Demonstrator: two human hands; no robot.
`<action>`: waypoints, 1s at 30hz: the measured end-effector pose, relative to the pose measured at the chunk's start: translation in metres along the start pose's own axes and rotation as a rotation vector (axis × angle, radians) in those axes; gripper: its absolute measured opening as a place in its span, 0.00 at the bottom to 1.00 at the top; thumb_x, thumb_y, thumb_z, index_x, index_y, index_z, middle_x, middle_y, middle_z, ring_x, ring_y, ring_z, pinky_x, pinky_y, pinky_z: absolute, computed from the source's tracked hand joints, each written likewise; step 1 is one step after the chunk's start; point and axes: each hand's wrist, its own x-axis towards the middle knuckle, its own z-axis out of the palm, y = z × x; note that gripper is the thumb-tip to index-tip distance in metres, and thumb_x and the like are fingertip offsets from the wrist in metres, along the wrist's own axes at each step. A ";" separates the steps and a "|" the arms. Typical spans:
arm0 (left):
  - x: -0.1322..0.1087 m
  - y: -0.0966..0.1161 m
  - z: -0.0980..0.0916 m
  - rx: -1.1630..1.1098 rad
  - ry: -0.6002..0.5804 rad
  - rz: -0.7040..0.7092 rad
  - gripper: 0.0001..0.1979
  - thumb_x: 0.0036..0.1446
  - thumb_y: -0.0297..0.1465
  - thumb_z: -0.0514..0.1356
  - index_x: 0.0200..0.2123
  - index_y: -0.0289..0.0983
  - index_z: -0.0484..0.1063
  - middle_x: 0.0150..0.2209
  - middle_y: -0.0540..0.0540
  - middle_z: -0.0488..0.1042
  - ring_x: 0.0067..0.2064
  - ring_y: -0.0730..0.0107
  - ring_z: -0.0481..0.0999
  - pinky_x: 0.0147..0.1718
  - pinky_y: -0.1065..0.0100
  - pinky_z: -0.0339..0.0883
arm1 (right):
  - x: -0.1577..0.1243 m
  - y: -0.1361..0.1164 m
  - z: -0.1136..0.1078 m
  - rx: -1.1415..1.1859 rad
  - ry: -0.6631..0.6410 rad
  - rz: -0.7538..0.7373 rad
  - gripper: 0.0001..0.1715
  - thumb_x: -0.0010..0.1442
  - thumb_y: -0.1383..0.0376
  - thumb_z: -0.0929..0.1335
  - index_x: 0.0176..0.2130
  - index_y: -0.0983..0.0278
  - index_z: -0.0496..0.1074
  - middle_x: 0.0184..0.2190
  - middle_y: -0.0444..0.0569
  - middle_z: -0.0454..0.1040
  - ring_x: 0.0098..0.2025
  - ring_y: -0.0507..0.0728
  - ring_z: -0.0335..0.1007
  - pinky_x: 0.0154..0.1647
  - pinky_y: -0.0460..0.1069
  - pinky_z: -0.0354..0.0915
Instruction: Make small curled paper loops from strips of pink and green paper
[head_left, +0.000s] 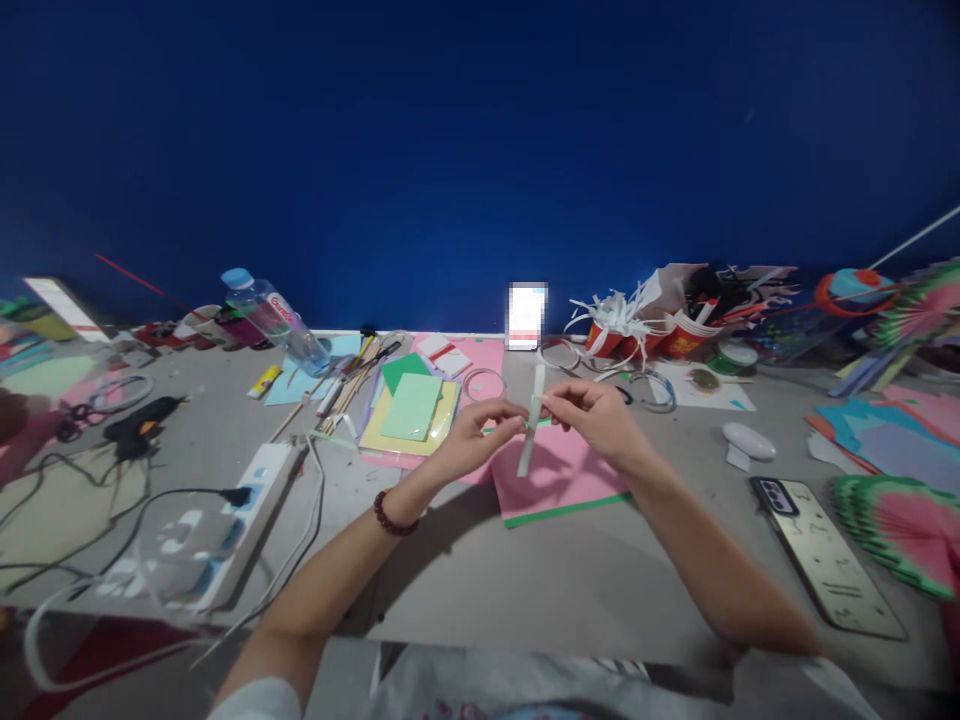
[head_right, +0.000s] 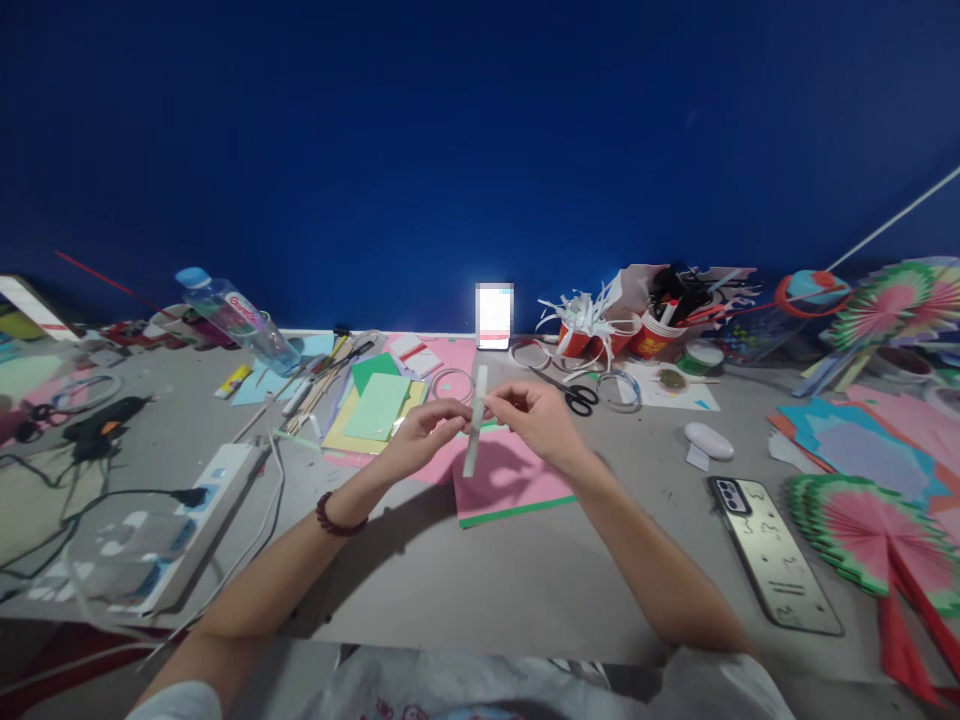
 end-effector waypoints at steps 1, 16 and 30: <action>-0.002 0.006 0.003 -0.011 0.013 0.001 0.12 0.60 0.38 0.59 0.35 0.36 0.76 0.35 0.42 0.77 0.38 0.66 0.74 0.39 0.66 0.67 | 0.000 0.000 0.002 0.003 -0.003 0.001 0.15 0.54 0.54 0.70 0.27 0.64 0.75 0.23 0.46 0.74 0.24 0.51 0.64 0.25 0.47 0.60; -0.007 0.022 0.011 -0.198 0.158 -0.146 0.12 0.52 0.36 0.64 0.24 0.35 0.71 0.24 0.49 0.69 0.28 0.74 0.67 0.30 0.71 0.61 | -0.003 0.000 -0.003 -0.130 0.144 -0.096 0.09 0.57 0.60 0.68 0.31 0.64 0.74 0.29 0.48 0.77 0.30 0.53 0.70 0.29 0.48 0.64; -0.008 0.025 0.012 0.035 0.166 -0.048 0.09 0.55 0.32 0.60 0.25 0.35 0.71 0.24 0.50 0.70 0.29 0.73 0.67 0.30 0.71 0.61 | -0.012 -0.010 0.006 -0.240 0.077 -0.185 0.07 0.55 0.65 0.67 0.30 0.63 0.76 0.26 0.46 0.77 0.28 0.53 0.70 0.29 0.47 0.65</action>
